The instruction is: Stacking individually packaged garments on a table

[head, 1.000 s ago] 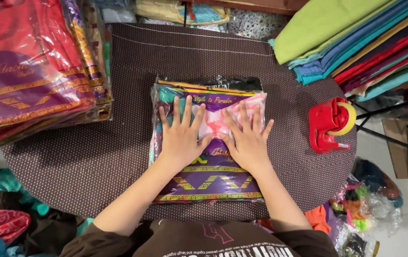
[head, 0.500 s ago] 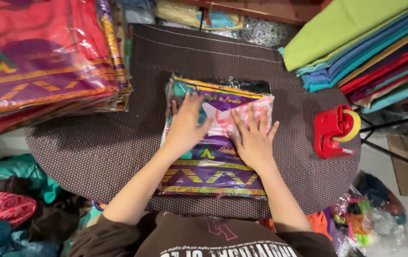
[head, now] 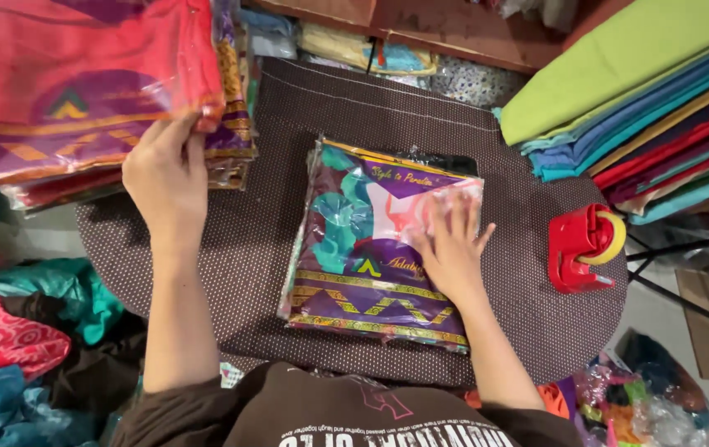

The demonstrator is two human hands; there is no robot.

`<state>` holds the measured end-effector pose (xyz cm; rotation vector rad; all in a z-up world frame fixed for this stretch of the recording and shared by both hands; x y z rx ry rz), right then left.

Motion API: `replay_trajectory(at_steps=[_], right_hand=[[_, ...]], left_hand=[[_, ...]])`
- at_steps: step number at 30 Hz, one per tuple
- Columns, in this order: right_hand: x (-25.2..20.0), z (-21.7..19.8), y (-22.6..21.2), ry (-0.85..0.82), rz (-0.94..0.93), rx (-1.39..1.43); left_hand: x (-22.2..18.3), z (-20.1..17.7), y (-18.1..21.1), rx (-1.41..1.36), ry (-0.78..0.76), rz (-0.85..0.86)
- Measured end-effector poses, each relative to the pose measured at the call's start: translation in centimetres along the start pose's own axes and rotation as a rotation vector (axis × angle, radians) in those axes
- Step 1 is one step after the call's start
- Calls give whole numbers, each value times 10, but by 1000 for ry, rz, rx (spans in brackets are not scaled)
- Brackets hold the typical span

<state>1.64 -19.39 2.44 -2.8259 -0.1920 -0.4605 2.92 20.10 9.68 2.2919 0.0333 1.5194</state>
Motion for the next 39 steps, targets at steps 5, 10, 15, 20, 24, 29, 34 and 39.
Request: replay_trajectory(at_steps=[5, 10, 15, 20, 24, 29, 34, 39], right_hand=[[1, -19, 18, 288, -68, 270], [1, -38, 5, -39, 384, 1176], [-7, -62, 13, 10, 710, 1065], [-19, -70, 18, -1, 682, 914], [-14, -71, 12, -85, 692, 1071], [-12, -68, 15, -70, 510, 923], [-14, -74, 43, -91, 452, 706], [-9, -101, 61, -133, 365, 146]], left_hand=[[18, -16, 87, -302, 149, -107], [-47, -12, 205, -599, -2, 30], [-33, -37, 248, -866, -780, 16], [-66, 22, 173, -306, -633, 43], [-93, 33, 139, 53, -825, -134], [-94, 28, 130, 15, -869, -273], [-102, 39, 113, -117, -863, -361], [-82, 29, 118, -35, -753, -222]])
Point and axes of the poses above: each hand's wrist, its own x-axis towards the middle knuckle, its own z-axis out of the palm, y = z × x, the point moved 4 cm from there along x, towards the middle knuckle, and after that the axes turned 14 degrees about y, right-handed, at the moved point
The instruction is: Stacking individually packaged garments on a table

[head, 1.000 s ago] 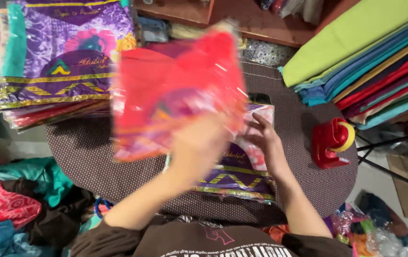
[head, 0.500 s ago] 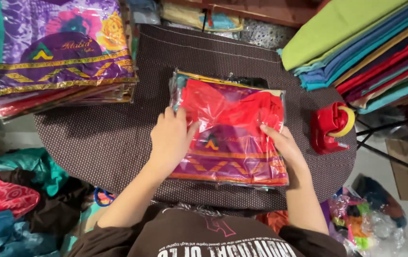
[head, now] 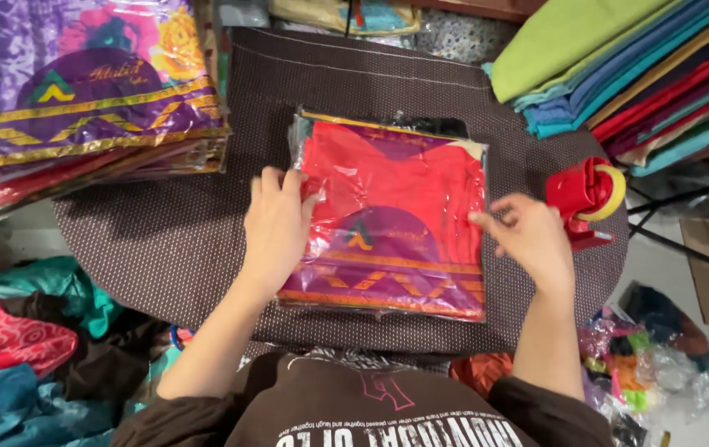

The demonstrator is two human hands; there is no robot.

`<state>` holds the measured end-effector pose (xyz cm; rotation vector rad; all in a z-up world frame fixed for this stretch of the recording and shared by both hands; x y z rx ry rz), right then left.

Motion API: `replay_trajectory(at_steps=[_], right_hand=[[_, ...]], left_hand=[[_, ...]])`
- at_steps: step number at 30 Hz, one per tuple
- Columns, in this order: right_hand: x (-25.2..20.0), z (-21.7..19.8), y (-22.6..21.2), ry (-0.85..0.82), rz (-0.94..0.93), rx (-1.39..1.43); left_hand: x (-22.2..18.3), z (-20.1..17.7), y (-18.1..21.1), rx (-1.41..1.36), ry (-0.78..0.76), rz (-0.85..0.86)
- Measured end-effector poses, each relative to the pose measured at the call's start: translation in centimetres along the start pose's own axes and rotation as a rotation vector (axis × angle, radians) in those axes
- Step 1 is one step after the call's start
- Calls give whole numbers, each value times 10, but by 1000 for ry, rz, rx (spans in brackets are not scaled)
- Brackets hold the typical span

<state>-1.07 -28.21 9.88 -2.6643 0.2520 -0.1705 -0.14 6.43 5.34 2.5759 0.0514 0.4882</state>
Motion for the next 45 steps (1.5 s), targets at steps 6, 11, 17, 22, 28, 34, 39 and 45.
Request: replay_trajectory(at_steps=[6, 11, 17, 22, 28, 34, 39, 45], right_hand=[[7, 40, -61, 329, -429, -72], [-1, 89, -79, 121, -442, -354], [0, 107, -72, 147, -437, -334], [3, 119, -61, 159, -455, -304], [4, 117, -67, 90, -440, -283], [6, 116, -68, 6, -384, -311], [7, 119, -66, -29, -382, -320], [8, 123, -64, -73, -367, -341]], left_hand=[[22, 15, 74, 329, 82, 324], [17, 66, 68, 262, 27, 418], [11, 93, 40, 80, 107, 420], [6, 97, 38, 59, 168, 412], [8, 109, 29, 77, 101, 355], [8, 111, 30, 68, 67, 322], [6, 120, 28, 101, 10, 302], [6, 124, 29, 165, -142, 257]])
Point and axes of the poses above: each hand's wrist, its own x-axis towards the middle knuckle, its own z-axis out of the palm, y = z × x, the point moved 4 cm from there along x, towards the middle knuckle, and after that the axes turned 14 degrees about y, right-handed, at the moved point
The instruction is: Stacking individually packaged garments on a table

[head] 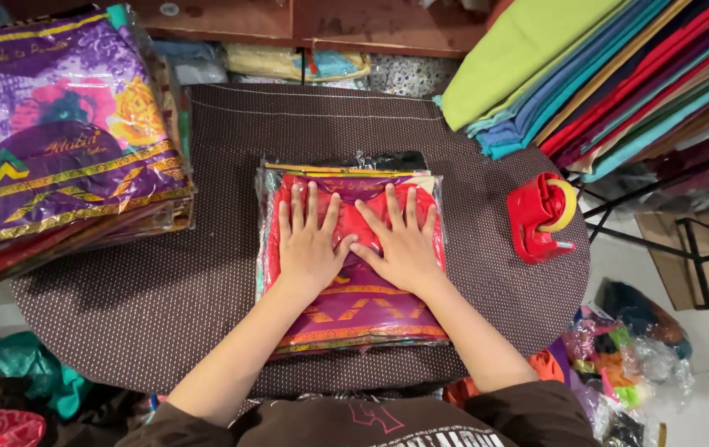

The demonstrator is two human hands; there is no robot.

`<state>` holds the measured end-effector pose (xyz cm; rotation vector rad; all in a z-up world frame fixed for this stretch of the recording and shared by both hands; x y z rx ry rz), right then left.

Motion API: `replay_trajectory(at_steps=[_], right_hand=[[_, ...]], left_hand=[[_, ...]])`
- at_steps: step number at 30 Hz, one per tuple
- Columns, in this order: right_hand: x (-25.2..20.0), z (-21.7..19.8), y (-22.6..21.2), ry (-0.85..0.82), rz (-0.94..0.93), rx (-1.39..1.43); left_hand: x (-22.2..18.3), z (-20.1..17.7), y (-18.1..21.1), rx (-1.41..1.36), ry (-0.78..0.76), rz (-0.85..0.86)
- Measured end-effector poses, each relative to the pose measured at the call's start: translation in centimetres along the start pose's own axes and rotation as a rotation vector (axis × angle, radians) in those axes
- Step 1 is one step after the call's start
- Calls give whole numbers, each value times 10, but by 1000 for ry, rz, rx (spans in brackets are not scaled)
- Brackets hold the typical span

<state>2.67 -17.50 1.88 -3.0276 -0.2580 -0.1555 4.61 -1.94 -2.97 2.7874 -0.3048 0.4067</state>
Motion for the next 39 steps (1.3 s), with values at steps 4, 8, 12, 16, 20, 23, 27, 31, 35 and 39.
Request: replay_trajectory(at_steps=[4, 8, 12, 16, 20, 23, 27, 31, 35, 39], right_hand=[[0, 3, 1, 11, -11, -9], [0, 3, 2, -11, -7, -2], [1, 2, 2, -32, 1, 10], [0, 1, 0, -44, 4, 13], [0, -2, -1, -51, 15, 23], [0, -3, -1, -54, 17, 26], [0, -3, 0, -67, 11, 66], [3, 3, 14, -93, 17, 176], [0, -8, 39, 90, -24, 766], [-8, -49, 59, 317, -12, 1209]], left_hand=[[1, 0, -1, 6, -37, -10], [2, 1, 0, 9, -71, -30], [3, 2, 0, 12, -123, -41], [4, 7, -3, -29, -141, -40], [4, 16, -5, -28, -146, -37], [5, 20, -6, -33, -134, -24], [5, 15, -7, -63, -126, -12], [8, -5, -11, -140, -92, -16], [6, -39, -38, -615, 370, -50], [3, -119, -77, -250, 791, 66]])
Point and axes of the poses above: each hand's wrist, its own x-axis towards the middle knuckle, its own z-axis out of the palm, y = z × x, the point moved 4 cm from there along x, towards the middle knuckle, and after that the axes turned 14 degrees about y, right-handed, at the moved point
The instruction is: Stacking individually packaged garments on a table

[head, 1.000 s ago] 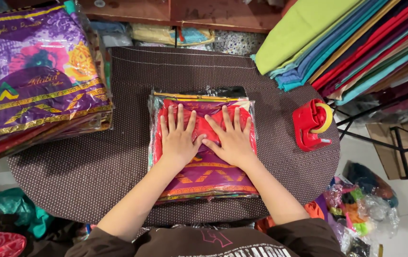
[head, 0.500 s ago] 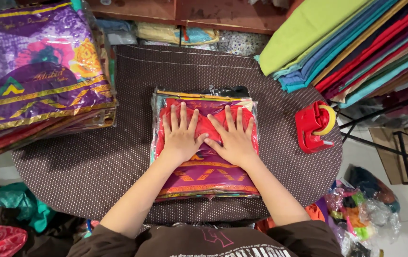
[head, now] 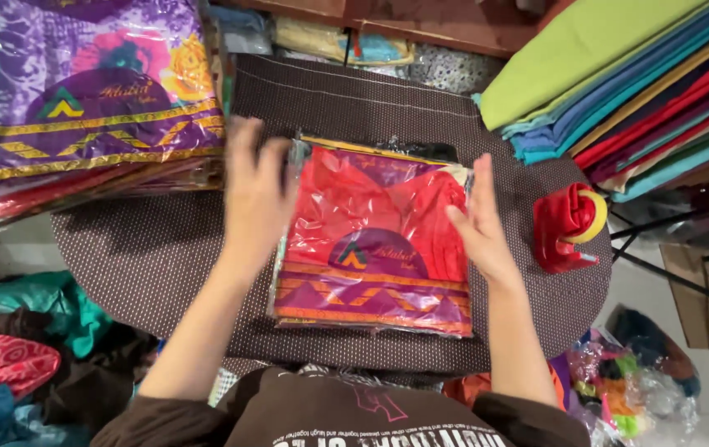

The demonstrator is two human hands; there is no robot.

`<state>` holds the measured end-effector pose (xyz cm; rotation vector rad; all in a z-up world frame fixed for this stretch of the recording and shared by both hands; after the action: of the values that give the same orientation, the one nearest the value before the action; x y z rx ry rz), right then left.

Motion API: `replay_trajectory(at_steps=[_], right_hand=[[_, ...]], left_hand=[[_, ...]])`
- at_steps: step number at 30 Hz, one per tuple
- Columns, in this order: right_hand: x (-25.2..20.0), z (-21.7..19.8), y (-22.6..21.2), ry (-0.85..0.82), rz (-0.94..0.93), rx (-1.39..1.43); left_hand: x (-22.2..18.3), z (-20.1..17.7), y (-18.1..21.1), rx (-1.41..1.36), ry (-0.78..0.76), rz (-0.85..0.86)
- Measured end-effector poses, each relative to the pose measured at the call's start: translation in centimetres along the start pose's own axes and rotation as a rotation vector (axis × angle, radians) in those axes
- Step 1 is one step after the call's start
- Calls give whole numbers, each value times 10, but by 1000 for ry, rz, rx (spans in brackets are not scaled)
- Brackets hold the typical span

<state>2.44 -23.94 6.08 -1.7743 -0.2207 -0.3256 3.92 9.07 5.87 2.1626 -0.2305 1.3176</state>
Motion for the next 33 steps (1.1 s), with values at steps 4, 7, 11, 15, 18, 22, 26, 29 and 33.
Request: replay_trajectory(at_steps=[4, 7, 11, 15, 18, 22, 26, 29, 33], right_hand=[[-10, -19, -5, 26, 70, -41], [-14, -24, 3, 18, 101, -73], [-16, -10, -11, -25, 86, -59], [-16, 11, -43, -58, 28, -92], [-20, 28, -61, -127, 77, 121], [-20, 46, -27, -241, 410, 558], [-21, 38, -11, 86, 884, 711], [-24, 9, 9, 209, 865, 381], [-30, -12, 2, 124, 559, 192]], left_hand=[[9, -32, -56, 476, -91, 161], [16, -45, -76, 439, -114, 169], [27, -49, -76, 440, -30, 137], [32, -44, -58, 355, 94, 51], [39, -52, 18, 130, 236, 50], [-4, -55, 101, -167, 86, 67], [-10, -58, 165, -705, -625, 31], [-11, -46, 141, -589, -665, 56], [-13, -46, 81, -77, -541, -222]])
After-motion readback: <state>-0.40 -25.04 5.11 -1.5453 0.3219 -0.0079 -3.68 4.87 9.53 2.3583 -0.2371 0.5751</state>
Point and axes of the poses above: each hand's wrist, its own x-axis towards the middle knuckle, its own z-axis out of the palm, y = z × x, the point moved 4 cm from there along x, towards the middle knuckle, and after that the axes turned 14 degrees about y, right-handed, at the moved point
